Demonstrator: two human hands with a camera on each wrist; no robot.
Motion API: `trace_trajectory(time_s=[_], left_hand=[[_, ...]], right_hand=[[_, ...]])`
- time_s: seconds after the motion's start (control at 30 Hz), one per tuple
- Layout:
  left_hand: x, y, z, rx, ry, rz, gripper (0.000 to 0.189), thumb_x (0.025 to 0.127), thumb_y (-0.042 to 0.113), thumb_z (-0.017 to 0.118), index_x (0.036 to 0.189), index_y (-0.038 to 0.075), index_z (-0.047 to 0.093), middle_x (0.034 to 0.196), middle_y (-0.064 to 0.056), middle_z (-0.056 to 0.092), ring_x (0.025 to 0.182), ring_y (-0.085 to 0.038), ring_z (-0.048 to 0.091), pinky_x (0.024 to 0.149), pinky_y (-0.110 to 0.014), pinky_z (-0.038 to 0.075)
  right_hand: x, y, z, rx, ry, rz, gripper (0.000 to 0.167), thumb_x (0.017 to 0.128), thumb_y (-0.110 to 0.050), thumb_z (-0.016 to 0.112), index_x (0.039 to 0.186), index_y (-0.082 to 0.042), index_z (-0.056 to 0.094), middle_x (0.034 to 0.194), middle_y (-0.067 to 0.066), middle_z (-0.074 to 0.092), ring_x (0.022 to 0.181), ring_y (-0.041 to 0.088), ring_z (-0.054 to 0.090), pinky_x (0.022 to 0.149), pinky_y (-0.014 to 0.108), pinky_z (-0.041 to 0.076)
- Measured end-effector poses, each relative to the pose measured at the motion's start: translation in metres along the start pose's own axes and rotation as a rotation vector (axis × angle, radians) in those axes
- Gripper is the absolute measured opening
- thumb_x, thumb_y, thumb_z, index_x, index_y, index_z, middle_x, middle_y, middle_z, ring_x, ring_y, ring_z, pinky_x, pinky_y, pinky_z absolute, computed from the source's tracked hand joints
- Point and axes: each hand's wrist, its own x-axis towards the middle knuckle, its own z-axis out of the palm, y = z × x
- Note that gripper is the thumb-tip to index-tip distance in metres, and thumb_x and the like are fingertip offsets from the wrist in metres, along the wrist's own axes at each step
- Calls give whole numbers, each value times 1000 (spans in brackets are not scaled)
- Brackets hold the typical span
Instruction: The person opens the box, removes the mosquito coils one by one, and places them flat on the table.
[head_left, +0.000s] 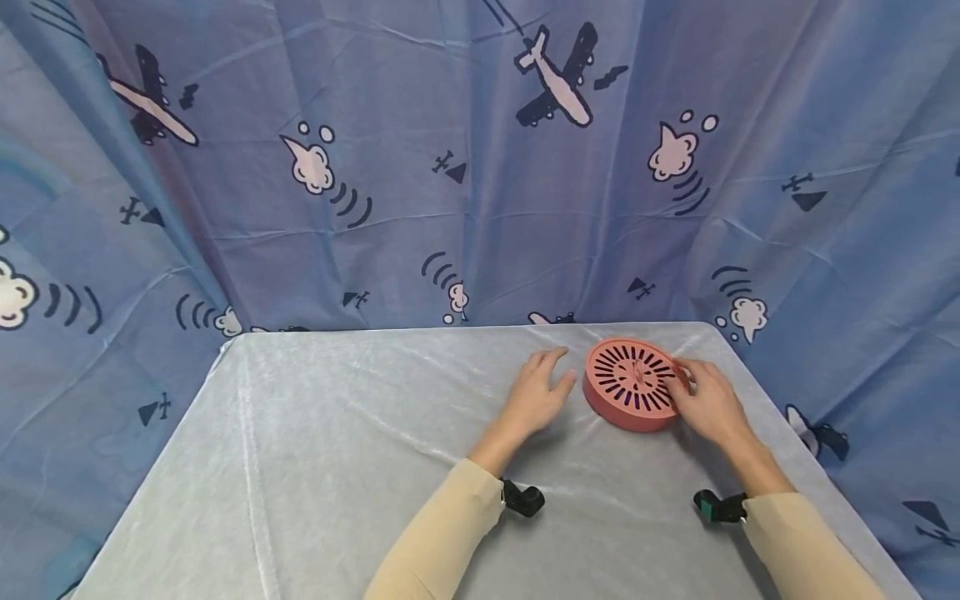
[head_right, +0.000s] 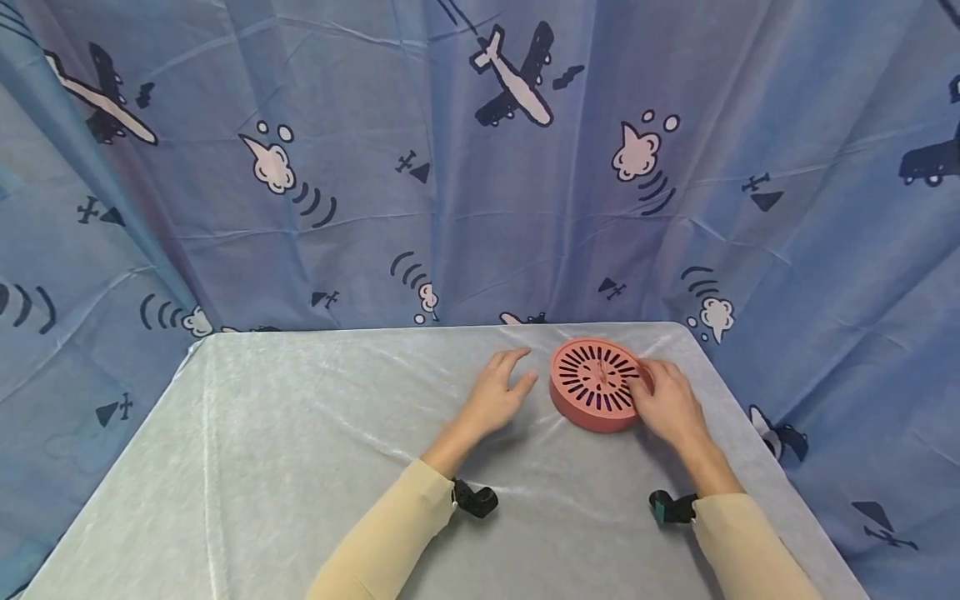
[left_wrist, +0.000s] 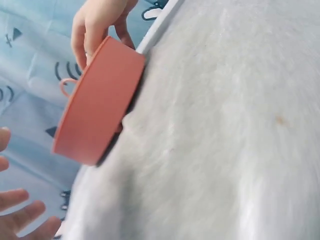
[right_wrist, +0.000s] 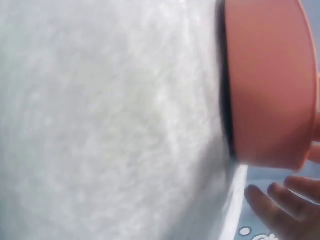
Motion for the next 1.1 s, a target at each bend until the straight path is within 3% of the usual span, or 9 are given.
trace_trajectory(time_s=[0.2,0.4,0.57,0.87,0.97,1.1], left_hand=[[6,-3,25,-125,-11,-56,50,104,37,55,148,14,52,140,-11,55,124,-24,56,105,-37,46],[8,4,45,-237,-9,-82,47,103,34,58,144,11,56,133,-13,59,111,-19,58,96,-32,49],[9,10,53,-276,-16,-124,46,102,31,60,143,12,57,133,-7,59,112,-13,56,99,-29,47],[13,13,59,-319,-10,-176,43,99,28,63,140,13,60,131,-5,60,115,-12,54,100,-30,47],[14,15,59,-364,0,-200,42,98,25,65,138,13,61,128,-4,60,112,-11,55,96,-29,48],[15,20,56,-444,12,-221,40,96,17,67,135,9,62,123,-6,63,109,-15,59,92,-29,52]], right_hand=[[-1,7,4,59,-34,18,51,105,-28,52,138,12,49,135,37,48,112,51,54,93,65,44],[0,10,6,112,-78,46,56,107,-33,50,142,11,46,140,37,46,125,53,47,101,66,40],[0,10,8,148,-106,74,59,107,-36,51,145,9,44,142,37,46,128,53,46,103,66,39],[-1,8,10,199,-116,159,62,107,-37,51,148,8,41,141,37,45,124,51,48,101,63,43],[-1,7,9,255,-113,206,62,106,-37,53,149,7,41,140,37,45,123,50,49,96,55,50],[0,7,6,394,-137,271,62,105,-33,55,151,5,39,139,36,43,112,40,57,80,30,58]])
